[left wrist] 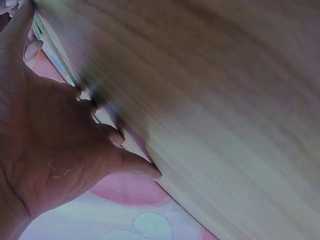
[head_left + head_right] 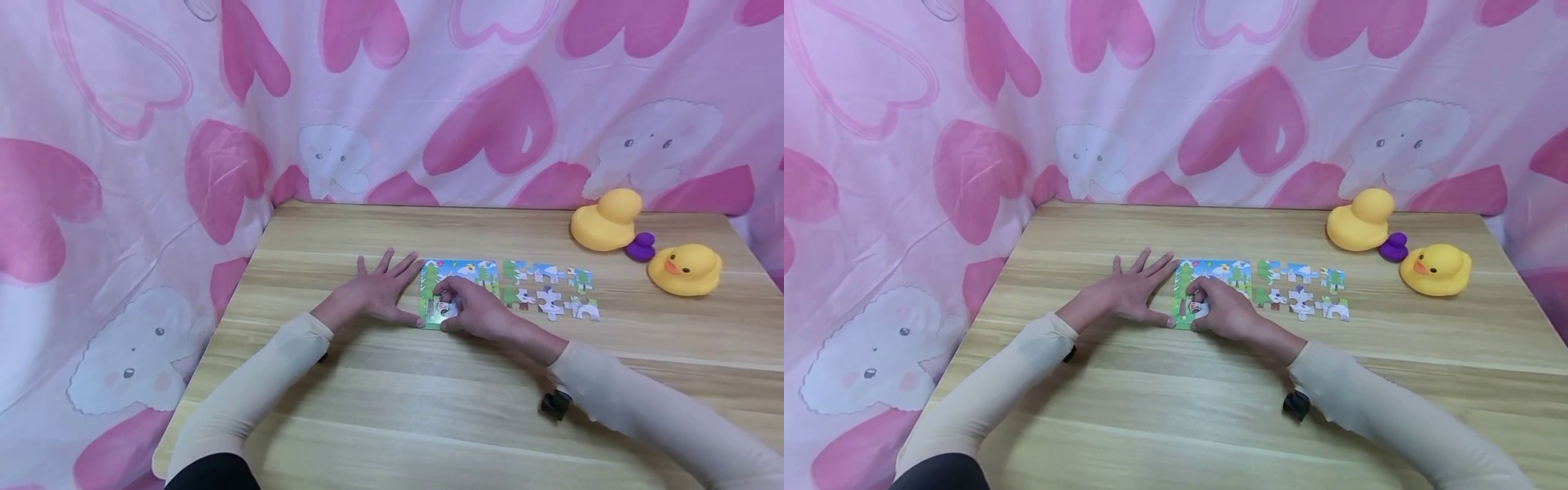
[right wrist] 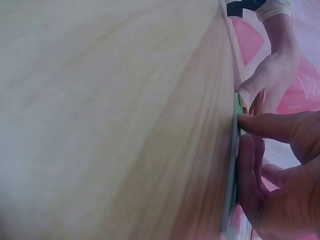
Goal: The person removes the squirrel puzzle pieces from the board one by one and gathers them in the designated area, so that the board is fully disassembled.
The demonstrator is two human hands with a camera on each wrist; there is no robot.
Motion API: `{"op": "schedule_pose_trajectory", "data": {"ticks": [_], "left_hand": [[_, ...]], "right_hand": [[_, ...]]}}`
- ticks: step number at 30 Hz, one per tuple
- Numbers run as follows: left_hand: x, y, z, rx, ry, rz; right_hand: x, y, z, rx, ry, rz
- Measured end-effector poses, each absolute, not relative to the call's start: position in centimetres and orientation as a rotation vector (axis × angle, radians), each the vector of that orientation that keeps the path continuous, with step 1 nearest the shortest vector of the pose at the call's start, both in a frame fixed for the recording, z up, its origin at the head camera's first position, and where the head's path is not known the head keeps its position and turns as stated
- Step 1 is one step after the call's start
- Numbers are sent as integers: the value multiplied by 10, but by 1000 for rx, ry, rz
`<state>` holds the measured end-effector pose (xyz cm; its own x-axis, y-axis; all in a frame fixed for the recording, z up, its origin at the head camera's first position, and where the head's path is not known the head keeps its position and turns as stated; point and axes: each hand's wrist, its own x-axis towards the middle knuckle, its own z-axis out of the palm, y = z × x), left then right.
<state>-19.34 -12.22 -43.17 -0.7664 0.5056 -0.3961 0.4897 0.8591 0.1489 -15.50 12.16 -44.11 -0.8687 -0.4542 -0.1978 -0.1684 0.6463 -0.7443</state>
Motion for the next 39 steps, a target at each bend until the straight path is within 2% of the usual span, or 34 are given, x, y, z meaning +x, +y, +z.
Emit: {"op": "schedule_pose_trajectory", "data": {"ticks": [8,15,18,22,39], "left_hand": [[-193,-122,-433,730,2604,56],[-194,-122,-434,728,2589,70],[-194,-122,-434,733,2590,67],[-193,-122,-432,730,2591,71],[-194,-123,-433,717,2596,76]], "right_hand": [[-156,119,-437,-447,2483,-1073],[-155,130,-440,-385,2340,-1252],[-151,138,-440,-437,2299,-1318],[-143,154,-440,-475,2252,-1354],[-102,249,-427,-347,2384,-1168]]}}
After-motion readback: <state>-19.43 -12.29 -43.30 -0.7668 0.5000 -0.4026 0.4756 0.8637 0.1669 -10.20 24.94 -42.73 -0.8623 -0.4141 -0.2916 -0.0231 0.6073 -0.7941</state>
